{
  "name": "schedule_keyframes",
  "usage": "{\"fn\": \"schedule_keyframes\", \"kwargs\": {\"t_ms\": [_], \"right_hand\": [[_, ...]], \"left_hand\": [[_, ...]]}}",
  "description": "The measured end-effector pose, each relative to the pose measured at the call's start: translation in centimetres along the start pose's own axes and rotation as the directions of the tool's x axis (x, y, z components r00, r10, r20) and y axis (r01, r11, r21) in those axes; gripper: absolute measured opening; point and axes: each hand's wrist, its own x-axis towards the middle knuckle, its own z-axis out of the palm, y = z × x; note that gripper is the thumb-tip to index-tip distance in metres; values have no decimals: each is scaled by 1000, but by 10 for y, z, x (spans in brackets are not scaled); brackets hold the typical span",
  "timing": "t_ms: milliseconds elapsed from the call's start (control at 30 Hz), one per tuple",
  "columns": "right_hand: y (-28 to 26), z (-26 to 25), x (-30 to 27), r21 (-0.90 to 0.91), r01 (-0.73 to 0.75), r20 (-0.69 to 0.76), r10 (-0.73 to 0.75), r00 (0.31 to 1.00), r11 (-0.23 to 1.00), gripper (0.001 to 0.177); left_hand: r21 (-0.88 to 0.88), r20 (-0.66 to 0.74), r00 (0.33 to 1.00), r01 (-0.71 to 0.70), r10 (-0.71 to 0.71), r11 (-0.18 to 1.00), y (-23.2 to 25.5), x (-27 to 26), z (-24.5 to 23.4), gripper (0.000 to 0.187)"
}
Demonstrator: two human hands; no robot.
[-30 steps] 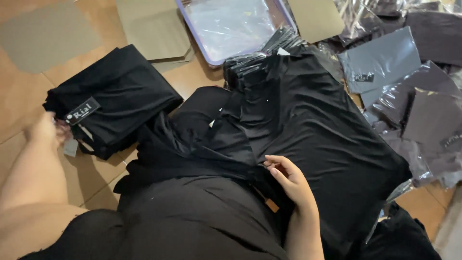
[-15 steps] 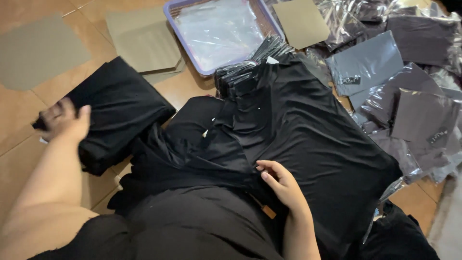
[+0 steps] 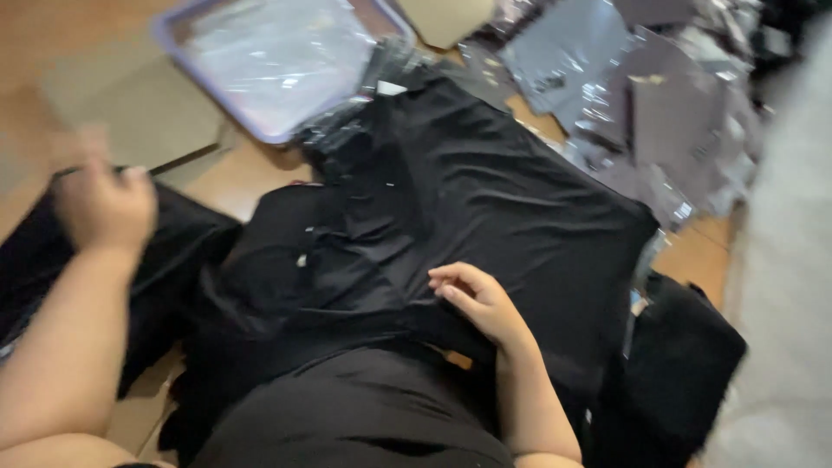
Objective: Folding black garments and inserting cardboard stiffeners to prepare them for packaging.
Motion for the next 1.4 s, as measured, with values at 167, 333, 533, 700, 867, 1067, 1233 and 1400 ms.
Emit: {"fn": "schedule_keyframes", "kwargs": {"t_ms": [167, 333, 533, 700, 867, 1067, 1233, 1400], "right_hand": [[3, -53, -20, -566, 229, -304, -459, 835, 792, 24], [66, -113, -63, -690, -160, -552, -370, 747, 706, 39], [122, -108, -65, -699, -510, -697, -319, 642, 501, 69], [134, -107, -59, -698, -530, -704, -326, 631, 482, 73], [126, -102, -62, -700, -520, -702, -335, 629, 489, 71], [126, -100, -61, -699, -534, -707, -351, 614, 476, 72], [130, -98, -60, -692, -559, -719, -366, 591, 457, 73], [121, -106, -80, -694, -524, -706, -325, 629, 493, 69]], "left_hand": [[-425, 191, 928, -216, 321, 879, 167, -3, -4, 19], [-358, 603, 747, -62, 282, 931, 229, -1, -28, 58], [-337, 697, 704, 153, 137, 929, 222, 11, -3, 56], [-469, 667, 740, 323, 90, 822, 202, 17, 2, 30], [-709, 642, 753, 512, 142, 486, 169, 3, 92, 29], [-559, -95, 886, -425, 454, 712, 267, 8, -41, 61], [-542, -75, 612, -688, 787, 483, 315, -47, -6, 69], [-383, 379, 627, -564, 681, 732, 277, -14, 50, 82]]}}
